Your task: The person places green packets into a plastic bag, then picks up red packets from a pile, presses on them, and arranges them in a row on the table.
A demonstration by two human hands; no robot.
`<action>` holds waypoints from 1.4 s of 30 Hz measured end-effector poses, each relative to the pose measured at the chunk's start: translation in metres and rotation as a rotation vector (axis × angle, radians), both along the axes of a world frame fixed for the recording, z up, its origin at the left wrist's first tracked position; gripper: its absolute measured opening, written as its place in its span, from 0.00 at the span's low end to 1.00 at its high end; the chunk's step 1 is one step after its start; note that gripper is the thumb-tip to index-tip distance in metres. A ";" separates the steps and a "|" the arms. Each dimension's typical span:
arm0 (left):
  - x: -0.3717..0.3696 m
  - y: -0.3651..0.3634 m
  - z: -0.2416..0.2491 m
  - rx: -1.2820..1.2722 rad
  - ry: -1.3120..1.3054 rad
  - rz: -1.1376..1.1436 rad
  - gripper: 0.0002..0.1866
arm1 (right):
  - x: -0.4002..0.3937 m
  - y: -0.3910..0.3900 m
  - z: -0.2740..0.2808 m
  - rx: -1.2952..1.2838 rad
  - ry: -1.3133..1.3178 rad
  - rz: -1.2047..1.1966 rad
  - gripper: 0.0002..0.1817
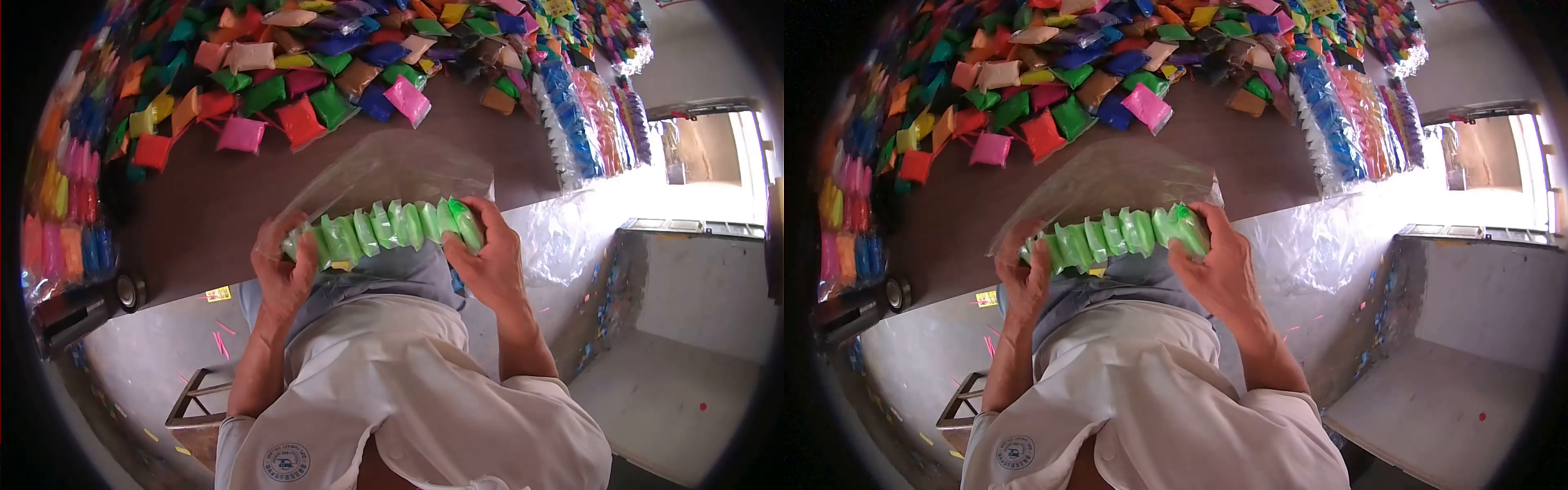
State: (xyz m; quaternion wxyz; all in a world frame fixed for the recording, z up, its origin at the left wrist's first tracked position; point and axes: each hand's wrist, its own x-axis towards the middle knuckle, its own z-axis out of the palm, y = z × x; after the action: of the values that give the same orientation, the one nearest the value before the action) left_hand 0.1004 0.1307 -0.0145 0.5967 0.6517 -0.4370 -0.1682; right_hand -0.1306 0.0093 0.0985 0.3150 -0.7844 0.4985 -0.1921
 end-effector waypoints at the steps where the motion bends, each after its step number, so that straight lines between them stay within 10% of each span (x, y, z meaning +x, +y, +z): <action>1: 0.000 0.000 0.002 0.000 0.004 0.003 0.13 | 0.003 -0.001 0.001 0.028 0.010 -0.011 0.24; 11: 0.001 0.000 0.002 -0.003 0.010 -0.014 0.12 | 0.003 -0.015 0.005 -0.073 0.385 0.079 0.22; 42: 0.003 0.004 0.000 0.059 0.035 -0.065 0.12 | -0.015 -0.025 0.002 -0.149 0.299 0.158 0.19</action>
State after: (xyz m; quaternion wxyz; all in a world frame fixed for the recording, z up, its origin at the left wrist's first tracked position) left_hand 0.1030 0.1350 -0.0149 0.5790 0.6513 -0.4424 -0.2117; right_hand -0.1457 -0.0160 0.1010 0.1923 -0.8621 0.4611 -0.0844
